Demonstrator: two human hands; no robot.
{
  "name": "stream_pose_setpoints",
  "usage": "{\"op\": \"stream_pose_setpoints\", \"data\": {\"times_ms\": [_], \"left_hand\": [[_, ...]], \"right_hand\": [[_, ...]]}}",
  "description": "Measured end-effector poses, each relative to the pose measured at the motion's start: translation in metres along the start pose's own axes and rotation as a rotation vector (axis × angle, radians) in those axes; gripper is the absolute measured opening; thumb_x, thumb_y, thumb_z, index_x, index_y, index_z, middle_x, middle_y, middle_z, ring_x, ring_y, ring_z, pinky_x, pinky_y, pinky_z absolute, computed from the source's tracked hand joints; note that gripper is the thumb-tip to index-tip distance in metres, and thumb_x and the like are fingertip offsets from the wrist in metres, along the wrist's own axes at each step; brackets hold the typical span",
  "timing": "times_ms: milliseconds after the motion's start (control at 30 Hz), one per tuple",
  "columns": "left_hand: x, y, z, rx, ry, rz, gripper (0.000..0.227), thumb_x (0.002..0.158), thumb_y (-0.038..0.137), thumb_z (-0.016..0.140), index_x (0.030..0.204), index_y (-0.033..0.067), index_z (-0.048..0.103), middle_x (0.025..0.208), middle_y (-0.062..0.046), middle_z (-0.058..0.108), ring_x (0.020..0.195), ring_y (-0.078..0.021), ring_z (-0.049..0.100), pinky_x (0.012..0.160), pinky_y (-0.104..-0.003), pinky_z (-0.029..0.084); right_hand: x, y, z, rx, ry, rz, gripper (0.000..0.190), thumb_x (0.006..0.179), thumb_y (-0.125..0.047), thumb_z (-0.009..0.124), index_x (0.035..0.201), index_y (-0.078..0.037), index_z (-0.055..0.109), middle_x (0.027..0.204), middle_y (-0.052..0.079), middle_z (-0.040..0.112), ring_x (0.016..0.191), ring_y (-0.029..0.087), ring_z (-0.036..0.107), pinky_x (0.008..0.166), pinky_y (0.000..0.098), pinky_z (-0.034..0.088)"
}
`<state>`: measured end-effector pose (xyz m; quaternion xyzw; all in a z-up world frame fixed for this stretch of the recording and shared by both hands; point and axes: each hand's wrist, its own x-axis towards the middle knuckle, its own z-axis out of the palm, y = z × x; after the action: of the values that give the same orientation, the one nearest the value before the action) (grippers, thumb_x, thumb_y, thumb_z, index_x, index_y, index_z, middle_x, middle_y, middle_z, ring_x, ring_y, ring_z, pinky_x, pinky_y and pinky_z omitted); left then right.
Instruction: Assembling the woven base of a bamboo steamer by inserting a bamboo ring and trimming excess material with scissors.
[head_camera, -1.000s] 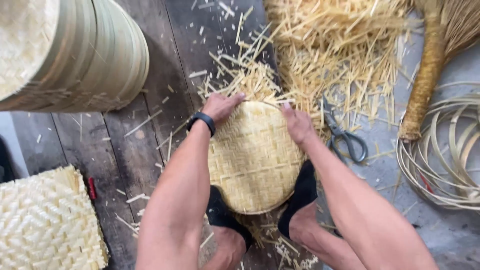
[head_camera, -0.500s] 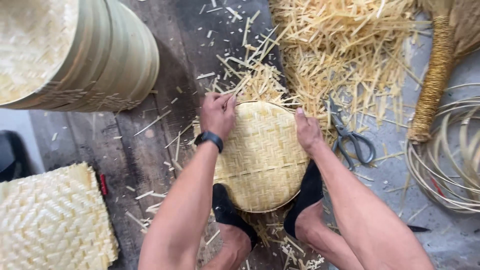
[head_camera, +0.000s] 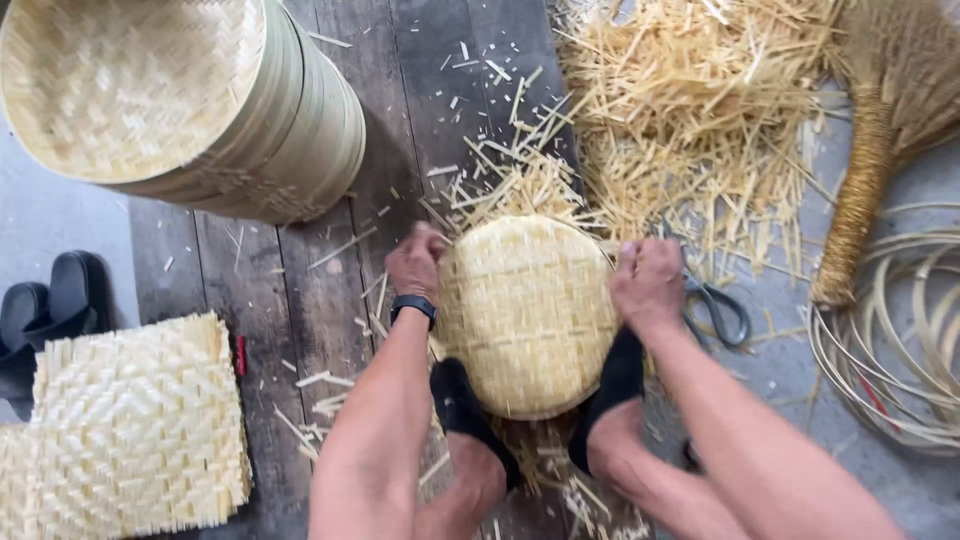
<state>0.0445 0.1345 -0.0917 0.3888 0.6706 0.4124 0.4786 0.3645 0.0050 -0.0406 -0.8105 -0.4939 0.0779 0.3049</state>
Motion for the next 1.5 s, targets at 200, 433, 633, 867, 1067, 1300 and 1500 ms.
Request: {"op": "stream_pose_setpoints", "data": {"times_ms": [200,433,633,867,1067,1300,1500], "left_hand": [[-0.06,-0.006,-0.038,0.578,-0.069,-0.178,0.08,0.088,0.076,0.045,0.127,0.0119,0.073,0.122,-0.023,0.069,0.119,-0.0413,0.06,0.107,-0.046,0.042],[-0.023,-0.026,-0.021,0.421,-0.117,-0.433,0.111,0.091,0.084,0.035,0.151,-0.0094,0.03,0.162,-0.027,0.025,0.153,-0.0393,0.021,0.124,-0.044,0.02],[-0.055,0.027,-0.009,0.515,-0.068,-0.514,0.093,0.094,0.076,0.028,0.117,-0.0017,0.075,0.125,-0.029,0.071,0.121,-0.0445,0.065,0.109,-0.051,0.045],[-0.037,-0.023,-0.019,0.476,0.018,-0.291,0.084,0.1,0.071,0.042,0.113,-0.0071,0.071,0.121,-0.029,0.067,0.114,-0.0419,0.06,0.102,-0.049,0.044],[-0.158,0.054,-0.066,-0.282,0.037,0.032,0.065,0.101,0.055,0.053,0.139,0.0029,0.06,0.138,-0.019,0.066,0.114,-0.034,0.064,0.095,-0.041,0.051],[-0.161,0.063,-0.073,-0.479,-0.34,-0.653,0.092,0.092,0.072,0.036,0.144,-0.0008,0.055,0.143,-0.021,0.063,0.126,-0.0333,0.06,0.107,-0.045,0.043],[-0.125,0.029,-0.044,0.408,-0.1,-0.17,0.093,0.09,0.071,0.047,0.151,0.0015,0.043,0.155,-0.023,0.045,0.143,-0.0369,0.042,0.12,-0.048,0.031]], "right_hand": [[0.023,-0.003,-0.21,-0.505,-0.753,-0.193,0.031,0.099,-0.035,0.061,0.093,-0.008,0.075,0.094,0.02,0.071,0.092,0.038,0.07,0.083,0.0511,0.054],[-0.024,0.04,-0.144,-0.197,-0.69,0.008,0.042,0.095,-0.043,0.063,0.12,-0.011,0.066,0.105,0.016,0.076,0.1,0.033,0.073,0.087,0.0435,0.057],[-0.081,0.061,0.005,0.164,-0.937,0.304,0.072,0.105,-0.053,0.04,0.146,0.005,0.027,0.15,0.028,0.03,0.14,0.04,0.031,0.111,0.0507,0.027],[-0.072,0.061,0.014,0.19,-0.681,0.24,0.05,0.102,-0.048,0.047,0.106,0.001,0.05,0.102,0.024,0.058,0.098,0.035,0.058,0.094,0.0486,0.047],[-0.077,0.006,-0.115,0.587,-0.517,0.212,0.055,0.1,-0.049,0.043,0.127,-0.001,0.052,0.121,0.022,0.057,0.113,0.031,0.057,0.101,0.041,0.046],[-0.085,0.024,-0.071,0.998,-0.667,0.874,0.084,0.106,-0.061,0.03,0.163,0.0,0.018,0.17,0.02,0.012,0.153,0.023,0.015,0.116,0.0409,0.012],[-0.111,0.063,-0.06,0.467,-0.445,0.531,0.058,0.1,-0.046,0.05,0.144,-0.01,0.06,0.148,0.017,0.061,0.134,0.025,0.057,0.115,0.0376,0.044]]}}
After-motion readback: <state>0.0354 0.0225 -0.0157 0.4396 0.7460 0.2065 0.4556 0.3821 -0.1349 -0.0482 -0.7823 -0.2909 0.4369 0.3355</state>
